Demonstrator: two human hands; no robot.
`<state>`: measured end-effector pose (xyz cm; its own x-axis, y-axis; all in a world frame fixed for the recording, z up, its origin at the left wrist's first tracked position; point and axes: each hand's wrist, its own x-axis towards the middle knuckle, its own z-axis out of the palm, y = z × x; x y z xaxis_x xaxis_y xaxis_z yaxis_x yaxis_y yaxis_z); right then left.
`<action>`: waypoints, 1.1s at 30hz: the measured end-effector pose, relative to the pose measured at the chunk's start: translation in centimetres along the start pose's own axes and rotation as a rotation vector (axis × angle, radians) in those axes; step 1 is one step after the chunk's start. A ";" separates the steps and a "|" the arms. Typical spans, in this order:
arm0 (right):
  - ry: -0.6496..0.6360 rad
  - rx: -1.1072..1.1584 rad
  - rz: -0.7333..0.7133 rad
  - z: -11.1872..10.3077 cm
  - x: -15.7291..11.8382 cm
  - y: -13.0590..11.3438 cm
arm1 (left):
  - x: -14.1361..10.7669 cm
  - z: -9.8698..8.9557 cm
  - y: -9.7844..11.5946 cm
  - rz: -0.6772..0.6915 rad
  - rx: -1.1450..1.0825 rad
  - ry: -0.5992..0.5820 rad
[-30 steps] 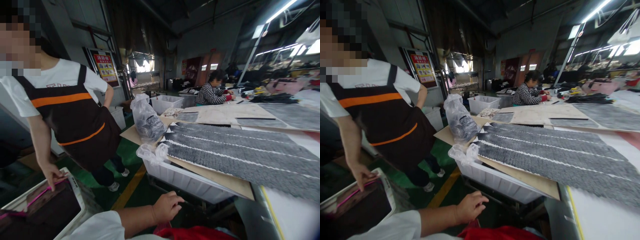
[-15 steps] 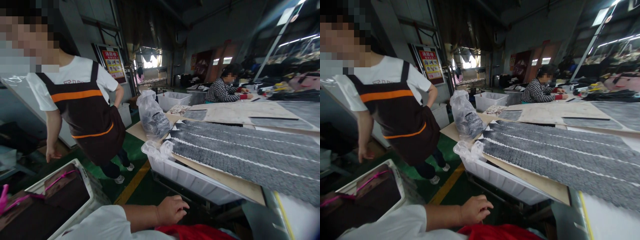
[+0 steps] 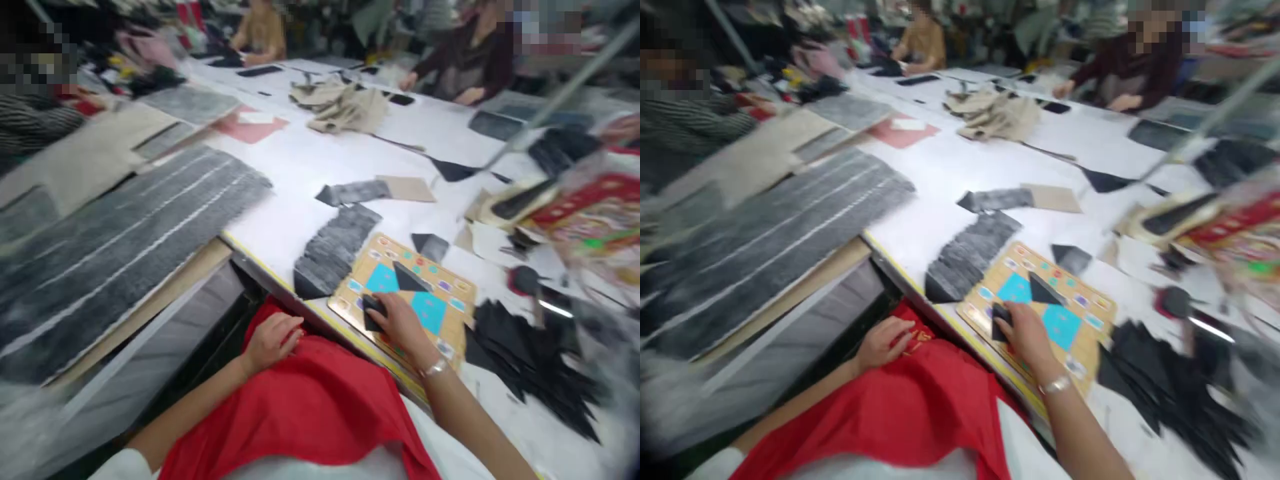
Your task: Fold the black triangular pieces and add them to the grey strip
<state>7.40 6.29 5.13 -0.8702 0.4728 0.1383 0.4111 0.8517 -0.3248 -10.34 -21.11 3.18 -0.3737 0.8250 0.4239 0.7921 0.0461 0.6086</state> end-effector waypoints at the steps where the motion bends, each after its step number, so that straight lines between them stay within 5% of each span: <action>1: -0.024 -0.009 0.045 -0.5 -1.5 0.8 | 1.9 1.3 0.4 0.113 0.028 -0.015; 5: -0.049 0.048 0.049 -0.5 -2.5 2.1 | 7.7 6.7 3.4 0.433 0.116 -0.057; 12: -0.067 0.097 -0.001 -0.1 -1.7 3.3 | 11.3 12.7 4.8 0.487 0.351 -0.212; 19: -0.181 -0.066 0.281 -1.5 -1.4 3.5 | 11.7 13.4 4.0 0.492 0.378 -0.263; 25: -0.224 -0.095 0.220 -1.3 -1.1 2.3 | 12.2 13.4 3.4 0.506 0.381 -0.250; 33: -0.045 -0.058 0.172 0.6 -2.2 1.8 | 12.7 13.1 3.0 0.556 0.373 -0.264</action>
<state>9.84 6.66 3.65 -0.7967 0.6029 0.0428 0.5684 0.7715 -0.2857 -6.36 -3.12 1.55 0.2248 0.8887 0.3995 0.9610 -0.2699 0.0598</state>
